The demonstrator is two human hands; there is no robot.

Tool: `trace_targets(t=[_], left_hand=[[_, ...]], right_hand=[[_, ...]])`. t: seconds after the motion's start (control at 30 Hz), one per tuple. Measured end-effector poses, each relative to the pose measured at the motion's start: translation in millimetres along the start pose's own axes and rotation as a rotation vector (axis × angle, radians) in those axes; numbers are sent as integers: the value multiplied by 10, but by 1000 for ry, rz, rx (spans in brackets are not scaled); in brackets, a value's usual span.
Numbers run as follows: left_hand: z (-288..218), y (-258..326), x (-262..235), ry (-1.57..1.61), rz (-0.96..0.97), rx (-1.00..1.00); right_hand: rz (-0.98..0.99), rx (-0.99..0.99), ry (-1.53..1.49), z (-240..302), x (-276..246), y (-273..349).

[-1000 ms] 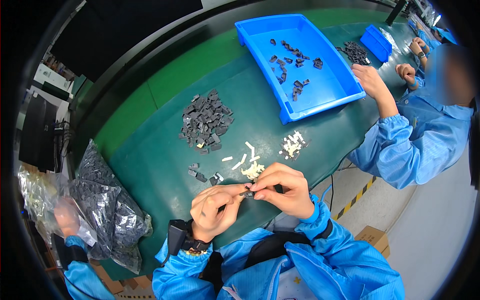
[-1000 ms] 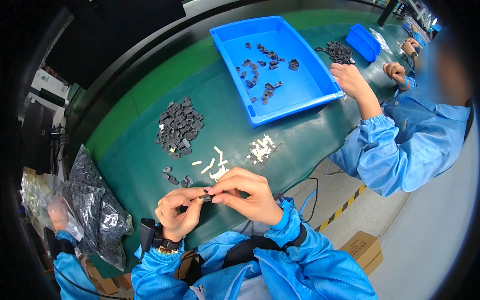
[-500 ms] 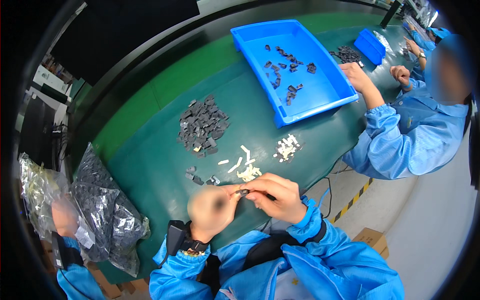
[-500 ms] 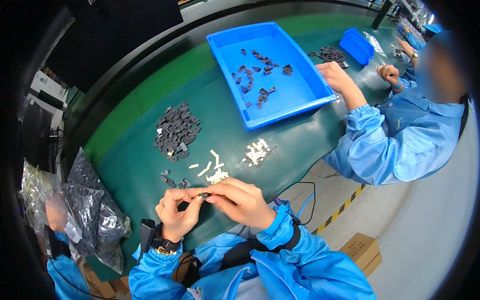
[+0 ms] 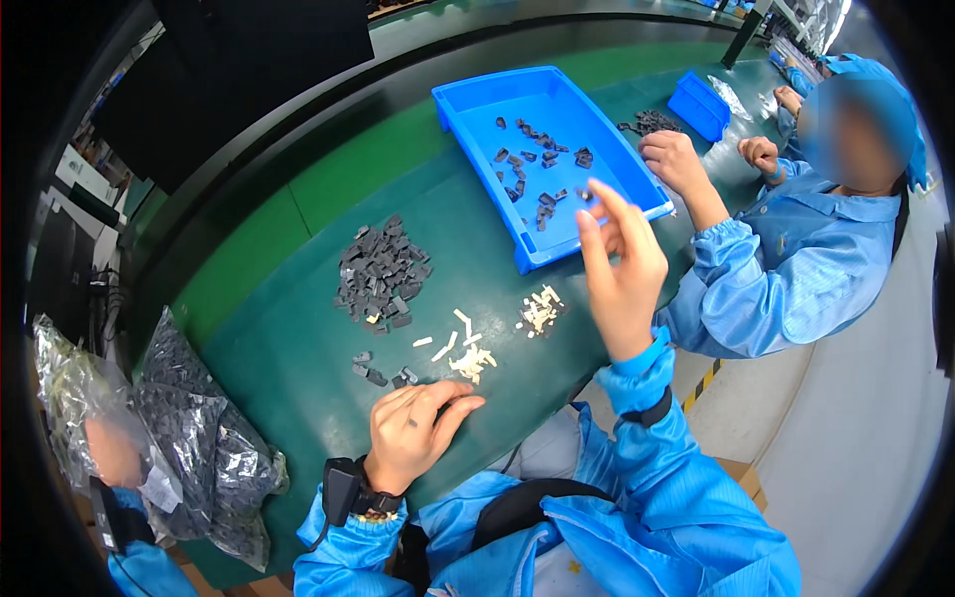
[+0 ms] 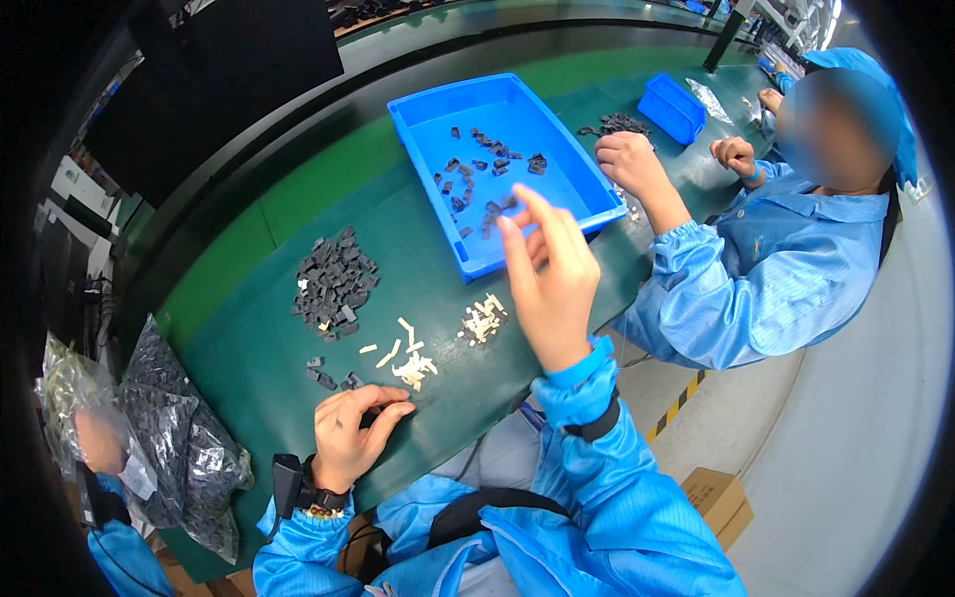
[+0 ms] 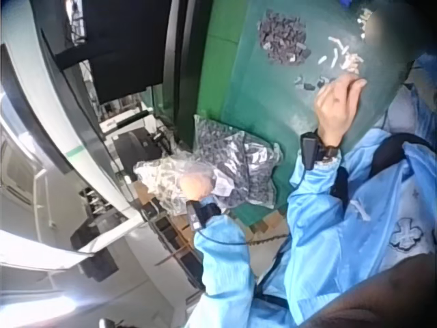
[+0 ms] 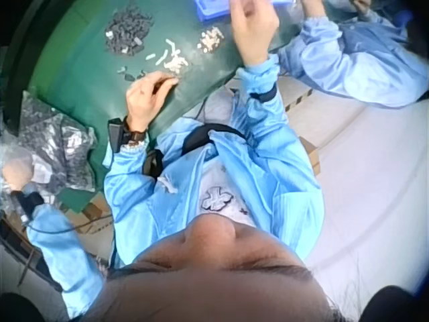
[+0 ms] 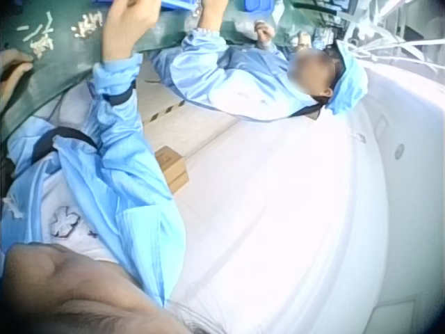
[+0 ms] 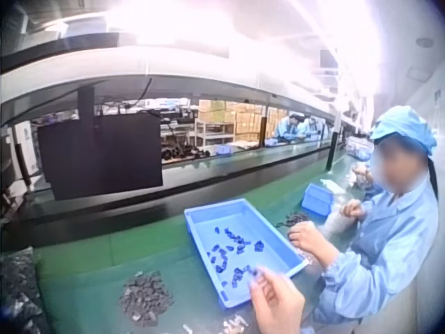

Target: Assembling small plastic and metal components at an industrial workbench.

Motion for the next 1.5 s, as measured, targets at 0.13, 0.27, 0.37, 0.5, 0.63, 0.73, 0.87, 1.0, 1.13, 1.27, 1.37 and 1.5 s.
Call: trace_targets(t=[0.13, 0.27, 0.37, 0.5, 0.63, 0.73, 0.87, 1.0, 1.13, 1.27, 1.37, 1.5], left_hand=[[-18, -3, 1, -46, -26, 31], [3, -4, -8, -54, -41, 14], [-12, -29, 9, -54, -23, 22], [-2, -28, 31, -66, 7, 11], [17, -17, 45, -60, 17, -5], [18, -24, 50, -64, 39, -8], [22, -24, 48, -64, 54, -21], [20, -33, 49, -66, 54, -28], [18, -21, 51, -66, 37, -28], [27, -5, 60, -70, 38, -27], [31, -4, 66, -63, 31, -24], [27, -18, 59, -67, 36, -28]], right_hand=[[-7, -127, 212, 174, -94, -62], [288, -64, 70, 124, -51, 274], [532, 68, 148, -117, 36, 499], [643, 86, 212, -197, 80, 586], [713, 86, 191, -187, 120, 594], [737, 91, 172, -231, 151, 610], [764, 82, 154, -209, 182, 592], [743, 90, 146, -189, 173, 592], [698, 125, 174, -169, 131, 560], [655, 106, 170, -160, 112, 547], [634, 59, 194, -148, 102, 538], [570, 87, 59, -147, 81, 505]])
Point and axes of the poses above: each hand's wrist, its own y-axis away from the middle knuckle, its own x-axis out of the palm, z = x × y, the point moved 7 cm from there along -y, towards the middle knuckle, and after that the axes turned 3 degrees about -y, right-handed, at the moved point
